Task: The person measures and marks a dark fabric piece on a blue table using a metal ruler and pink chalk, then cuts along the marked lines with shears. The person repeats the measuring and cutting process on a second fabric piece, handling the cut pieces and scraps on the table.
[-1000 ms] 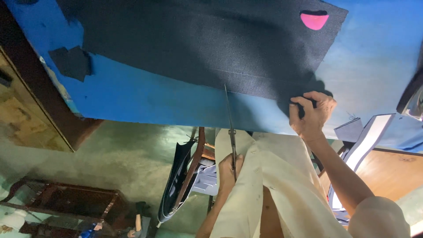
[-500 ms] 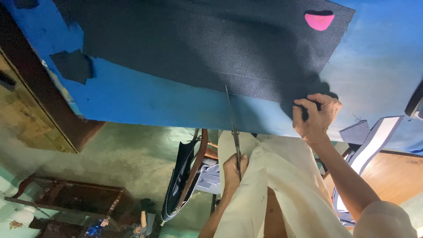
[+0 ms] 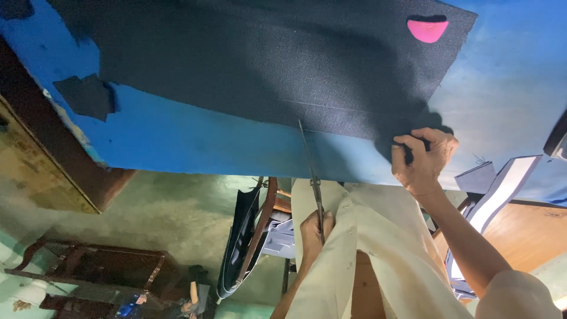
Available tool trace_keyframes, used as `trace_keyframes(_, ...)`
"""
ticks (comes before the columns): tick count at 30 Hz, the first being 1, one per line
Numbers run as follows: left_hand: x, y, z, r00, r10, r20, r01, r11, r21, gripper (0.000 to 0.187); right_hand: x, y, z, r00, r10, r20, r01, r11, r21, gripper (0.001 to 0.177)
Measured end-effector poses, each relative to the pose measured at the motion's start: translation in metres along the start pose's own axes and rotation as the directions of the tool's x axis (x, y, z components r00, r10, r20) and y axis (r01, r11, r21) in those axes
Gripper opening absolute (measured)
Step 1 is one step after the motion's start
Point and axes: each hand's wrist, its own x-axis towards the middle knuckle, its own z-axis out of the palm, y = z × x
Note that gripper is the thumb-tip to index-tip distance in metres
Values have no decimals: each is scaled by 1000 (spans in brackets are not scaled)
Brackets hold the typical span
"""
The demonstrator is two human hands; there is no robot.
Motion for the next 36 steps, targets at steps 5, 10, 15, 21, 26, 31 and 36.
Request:
trace_keyframes(5,-2,2,1,999,25,21,-24,998,-57,37,0,9,1,988,-156,14,156,981,-113,21)
trace_keyframes(10,-4,5,2,989,128,72,-131,991,39,40,15,-18,-3,1000,-17,-11,18,998,64,25)
trace_keyframes(15,-2,6,6,995,52,82,-54,998,23,38,7,-15,4,1000,7,5,-8,998,65,29)
trace_keyframes(21,-4,10,9,988,143,65,-146,989,32,43,6,-17,5,1000,14,9,-15,996,88,24)
trace_keyframes(26,-17,35,-8,988,-37,149,72,970,-234,52,11,-17,-1,1000,-9,19,7,995,97,27)
trace_keyframes(31,-25,-26,-48,954,-270,127,217,920,325,37,7,-8,-7,997,72,40,-76,990,118,25)
trace_keyframes(36,-24,8,-106,982,107,158,-175,836,520,24,0,-15,-21,975,214,53,-220,939,263,32)
